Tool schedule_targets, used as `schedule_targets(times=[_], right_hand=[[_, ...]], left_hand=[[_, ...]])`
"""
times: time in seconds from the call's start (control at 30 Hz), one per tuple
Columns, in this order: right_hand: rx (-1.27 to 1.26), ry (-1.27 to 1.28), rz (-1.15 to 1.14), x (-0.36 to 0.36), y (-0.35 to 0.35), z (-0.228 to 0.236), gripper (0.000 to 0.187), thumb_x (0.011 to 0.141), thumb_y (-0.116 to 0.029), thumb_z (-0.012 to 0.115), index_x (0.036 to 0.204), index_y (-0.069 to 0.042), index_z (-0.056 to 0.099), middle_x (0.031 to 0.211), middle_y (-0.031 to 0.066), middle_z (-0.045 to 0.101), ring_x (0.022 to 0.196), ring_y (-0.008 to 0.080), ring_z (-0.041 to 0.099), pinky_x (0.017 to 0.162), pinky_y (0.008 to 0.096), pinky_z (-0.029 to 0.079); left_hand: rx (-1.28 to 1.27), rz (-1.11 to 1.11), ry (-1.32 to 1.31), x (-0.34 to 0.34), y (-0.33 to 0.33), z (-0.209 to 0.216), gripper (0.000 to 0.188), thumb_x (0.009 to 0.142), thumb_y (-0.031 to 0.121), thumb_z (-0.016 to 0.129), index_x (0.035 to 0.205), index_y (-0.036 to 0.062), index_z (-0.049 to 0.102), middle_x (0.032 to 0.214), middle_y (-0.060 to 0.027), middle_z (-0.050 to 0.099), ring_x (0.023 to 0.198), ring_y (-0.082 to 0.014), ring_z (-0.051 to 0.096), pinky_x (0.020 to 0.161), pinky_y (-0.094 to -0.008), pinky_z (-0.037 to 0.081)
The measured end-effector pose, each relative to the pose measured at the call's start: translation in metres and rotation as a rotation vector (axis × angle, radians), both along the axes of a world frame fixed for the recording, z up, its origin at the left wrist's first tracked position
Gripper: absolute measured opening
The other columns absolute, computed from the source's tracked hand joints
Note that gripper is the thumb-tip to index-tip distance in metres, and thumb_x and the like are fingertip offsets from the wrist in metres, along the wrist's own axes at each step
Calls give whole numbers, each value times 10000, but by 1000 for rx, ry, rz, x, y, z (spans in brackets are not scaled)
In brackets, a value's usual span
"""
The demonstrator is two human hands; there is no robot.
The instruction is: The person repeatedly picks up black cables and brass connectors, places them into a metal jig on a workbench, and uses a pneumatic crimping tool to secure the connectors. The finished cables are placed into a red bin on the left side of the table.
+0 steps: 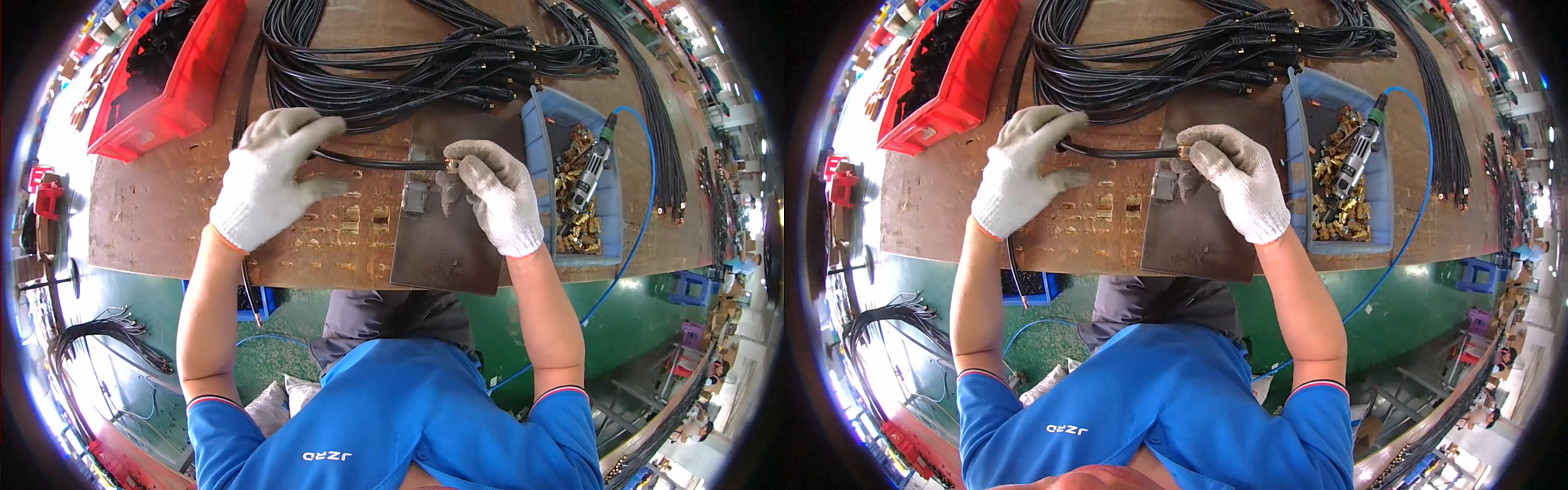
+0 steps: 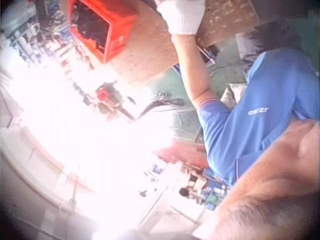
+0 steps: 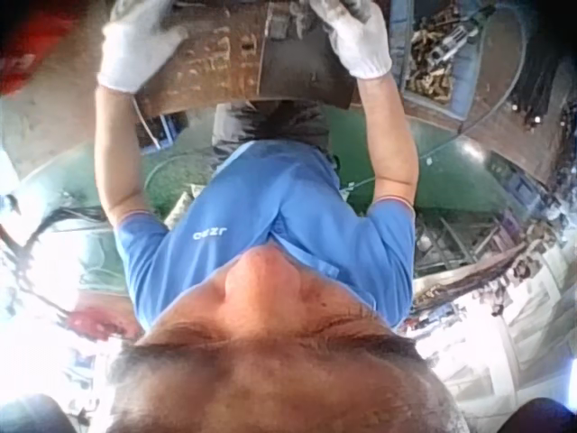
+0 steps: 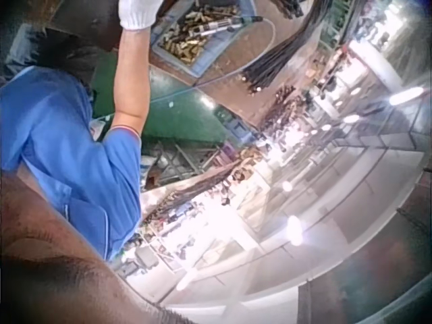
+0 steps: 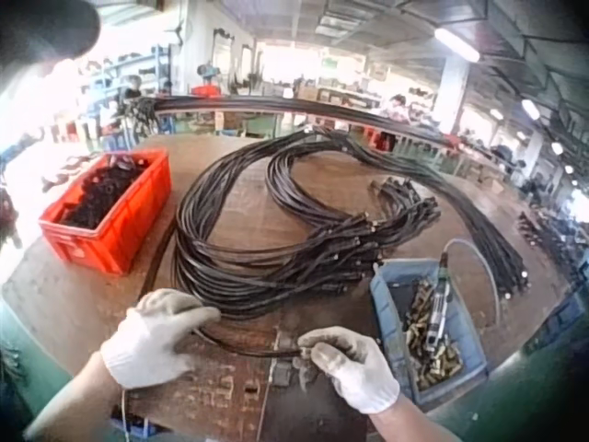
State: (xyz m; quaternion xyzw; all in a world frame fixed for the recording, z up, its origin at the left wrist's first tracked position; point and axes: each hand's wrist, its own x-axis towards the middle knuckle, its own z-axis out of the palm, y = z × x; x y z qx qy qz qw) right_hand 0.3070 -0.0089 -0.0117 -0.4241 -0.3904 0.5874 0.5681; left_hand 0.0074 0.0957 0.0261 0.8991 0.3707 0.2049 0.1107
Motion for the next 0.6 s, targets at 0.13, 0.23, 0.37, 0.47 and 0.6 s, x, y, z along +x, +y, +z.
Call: schedule_targets(times=[0.13,0.23,0.37,0.47,0.6], right_hand=[[1,4,-11,0,2,-3,246,1085,-129,654,1250,45,708,971,129,779,786,199,741,694,334,602],[5,25,-67,-4,1,2,245,1083,-134,657,1237,47,716,960,137,781,768,199,732,674,332,597],[-1,-45,-58,-7,0,21,238,1073,-132,684,1231,42,719,970,114,784,776,160,727,674,301,591],[40,-142,-51,-18,-5,37,236,1062,-124,711,1237,32,723,996,88,778,800,128,715,696,281,582],[233,-490,-6,-31,-15,48,254,1037,-94,738,1269,9,728,1056,76,770,871,102,733,754,260,591]], left_hand=[[46,53,86,-22,16,-17,729,708,138,912,1401,151,687,1365,-107,659,1304,-350,598,1123,-473,491],[121,59,55,-25,26,-31,612,760,107,872,1350,155,718,1307,-94,686,1264,-355,622,1097,-468,505],[191,-10,24,-20,30,-35,473,792,99,849,1254,145,762,1243,-81,715,1233,-353,638,1058,-477,518],[100,-84,-55,-10,16,-22,465,785,111,851,1241,111,761,1241,-101,724,1222,-356,654,1064,-476,513],[2,-132,-125,4,-3,-7,509,753,110,867,1247,58,755,1241,-142,732,1193,-359,684,1050,-457,528]])
